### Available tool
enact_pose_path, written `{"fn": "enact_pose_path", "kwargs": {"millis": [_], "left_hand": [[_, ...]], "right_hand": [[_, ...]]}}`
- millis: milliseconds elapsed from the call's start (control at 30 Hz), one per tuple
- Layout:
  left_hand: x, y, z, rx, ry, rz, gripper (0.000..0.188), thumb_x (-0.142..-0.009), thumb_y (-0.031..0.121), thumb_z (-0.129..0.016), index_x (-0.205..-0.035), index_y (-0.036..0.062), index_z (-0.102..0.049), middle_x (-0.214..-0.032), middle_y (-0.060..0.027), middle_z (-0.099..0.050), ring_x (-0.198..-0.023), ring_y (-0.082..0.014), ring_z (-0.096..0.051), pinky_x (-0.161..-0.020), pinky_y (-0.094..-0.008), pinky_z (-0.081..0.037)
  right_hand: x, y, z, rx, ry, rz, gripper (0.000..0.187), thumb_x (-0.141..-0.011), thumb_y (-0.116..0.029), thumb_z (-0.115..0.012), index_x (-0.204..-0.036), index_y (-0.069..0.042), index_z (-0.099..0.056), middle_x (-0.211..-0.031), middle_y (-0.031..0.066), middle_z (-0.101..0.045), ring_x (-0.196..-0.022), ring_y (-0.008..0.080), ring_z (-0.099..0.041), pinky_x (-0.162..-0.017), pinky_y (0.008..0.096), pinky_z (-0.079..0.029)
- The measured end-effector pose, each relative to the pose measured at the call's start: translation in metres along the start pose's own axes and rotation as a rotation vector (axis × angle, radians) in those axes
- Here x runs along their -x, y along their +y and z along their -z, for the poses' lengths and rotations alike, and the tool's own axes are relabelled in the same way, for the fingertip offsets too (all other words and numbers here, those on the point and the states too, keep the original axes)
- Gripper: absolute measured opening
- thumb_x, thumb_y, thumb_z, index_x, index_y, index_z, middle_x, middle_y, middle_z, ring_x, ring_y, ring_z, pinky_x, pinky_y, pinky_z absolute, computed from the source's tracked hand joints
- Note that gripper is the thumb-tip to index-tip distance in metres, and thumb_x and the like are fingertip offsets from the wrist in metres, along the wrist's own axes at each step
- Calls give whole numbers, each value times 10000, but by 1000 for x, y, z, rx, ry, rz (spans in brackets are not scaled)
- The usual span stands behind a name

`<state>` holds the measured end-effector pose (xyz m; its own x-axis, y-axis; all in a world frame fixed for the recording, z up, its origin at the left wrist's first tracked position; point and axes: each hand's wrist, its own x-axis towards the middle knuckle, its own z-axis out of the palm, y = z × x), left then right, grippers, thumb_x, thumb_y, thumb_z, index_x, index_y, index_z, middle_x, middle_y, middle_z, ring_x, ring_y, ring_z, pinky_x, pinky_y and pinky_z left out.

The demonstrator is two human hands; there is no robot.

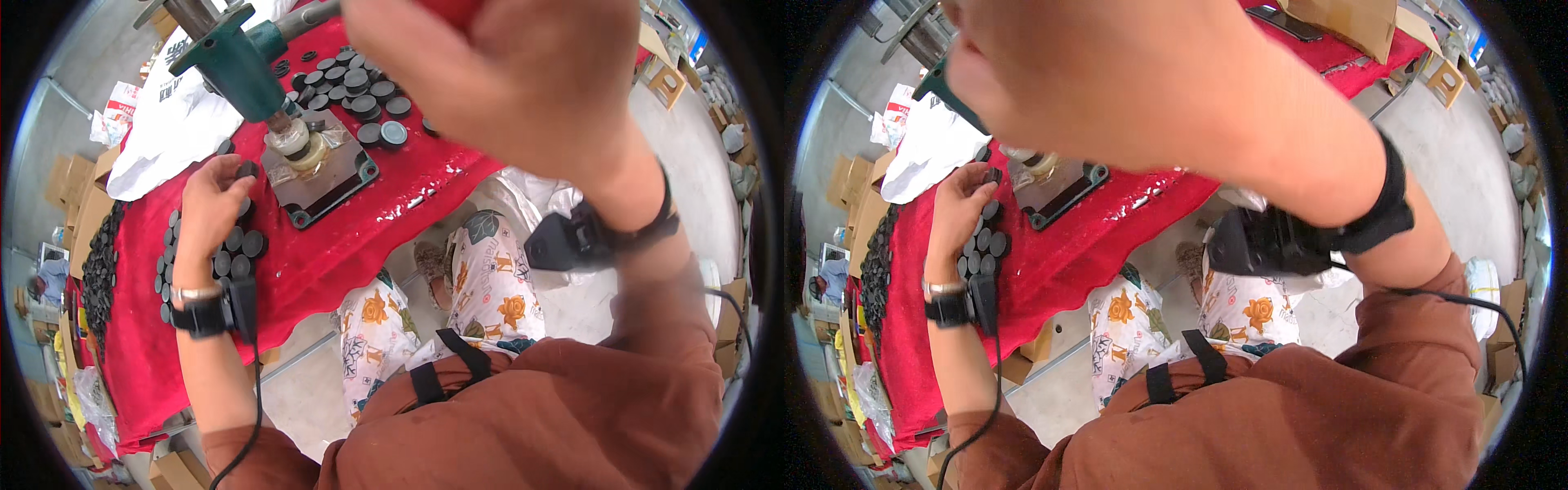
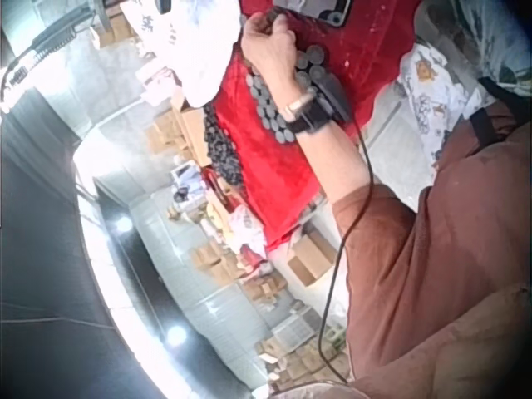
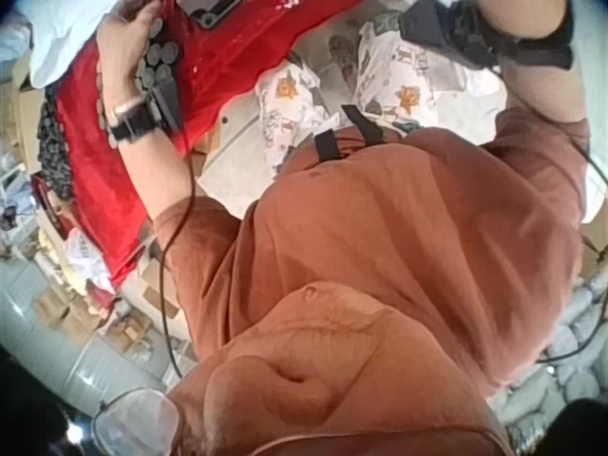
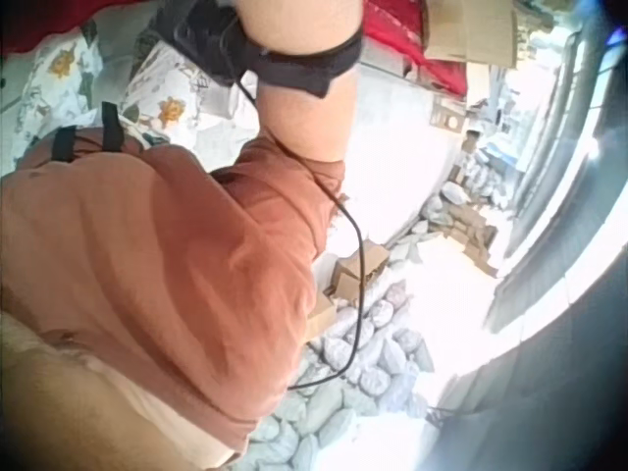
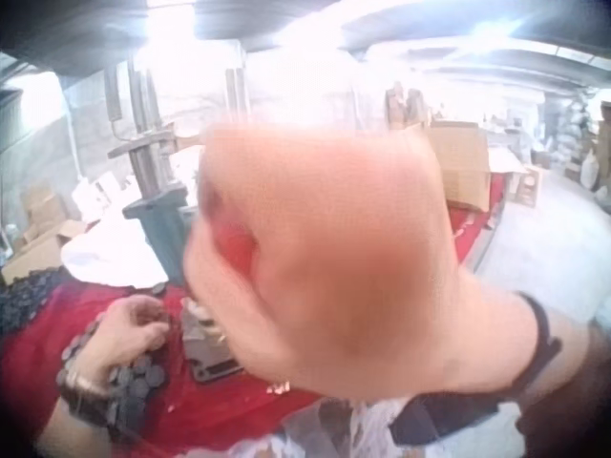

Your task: The person organizes black discs on a table, then places a disc into a press and pulls the lever. They then remove the disc from the press and set it back on the table before repeating the process.

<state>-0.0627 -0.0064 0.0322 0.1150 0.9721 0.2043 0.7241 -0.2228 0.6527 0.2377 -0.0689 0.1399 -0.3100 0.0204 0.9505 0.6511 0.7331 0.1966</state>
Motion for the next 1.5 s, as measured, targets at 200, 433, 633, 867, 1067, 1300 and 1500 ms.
{"fn": "enact_pose_path", "kwargs": {"millis": [200, 433, 633, 867, 1067, 1300, 1500], "left_hand": [[14, 28, -32, 58, 69, -125, 492, -804, 63, -688, -1245, -79, -522, -1064, -177, -665, -912, -201, -653, -820, -306, -516], [8, 23, -46, 151, 186, -141, 512, -809, 81, -695, -1258, -82, -509, -1078, -190, -669, -925, -205, -655, -842, -311, -512], [-1, 24, -65, 260, 208, -214, 557, -804, 98, -702, -1274, -105, -483, -1077, -201, -673, -977, -224, -662, -870, -313, -503], [-3, 25, -71, 251, 235, -172, 641, -788, 132, -722, -1309, -99, -428, -1019, -180, -692, -912, -209, -671, -834, -305, -507], [-5, 20, -75, 335, 272, -183, 718, -776, 131, -739, -1333, -117, -359, -1021, -178, -691, -902, -197, -664, -834, -301, -504], [2, 24, -76, 370, 318, -147, 791, -765, 136, -754, -1358, -136, -307, -1026, -179, -684, -926, -200, -657, -845, -290, -500], [5, 32, -71, 368, 236, -95, 790, -749, 105, -747, -1366, -126, -310, -1082, -180, -670, -968, -204, -653, -877, -312, -496]], "right_hand": [[-18, 12, 6, -5, -34, -83, 108, -692, 13, -661, -731, -49, -582, -743, 108, -591, -569, 194, -573, -481, 276, -439], [-26, 18, 9, 7, -48, -116, 119, -695, 30, -669, -753, -40, -591, -779, 123, -608, -581, 180, -582, -499, 265, -450], [-26, 17, 7, 9, -62, -130, 131, -698, 44, -675, -772, -33, -599, -810, 135, -622, -591, 168, -590, -514, 256, -460], [-25, 15, 9, 10, -74, -137, 146, -702, 61, -683, -794, -24, -609, -846, 149, -639, -603, 154, -598, -532, 245, -471], [-14, 4, 10, -5, -90, -109, 160, -705, 76, -690, -814, -16, -617, -877, 161, -653, -613, 143, -606, -548, 236, -480], [49, -27, 5, -78, -116, -195, 177, -708, 93, -698, -836, -8, -626, -913, 176, -670, -625, 129, -614, -566, 225, -491], [79, -42, -16, -184, 120, -255, 213, -658, 63, -711, -829, -24, -618, -890, 133, -647, -670, 192, -631, -507, 256, -488]]}}
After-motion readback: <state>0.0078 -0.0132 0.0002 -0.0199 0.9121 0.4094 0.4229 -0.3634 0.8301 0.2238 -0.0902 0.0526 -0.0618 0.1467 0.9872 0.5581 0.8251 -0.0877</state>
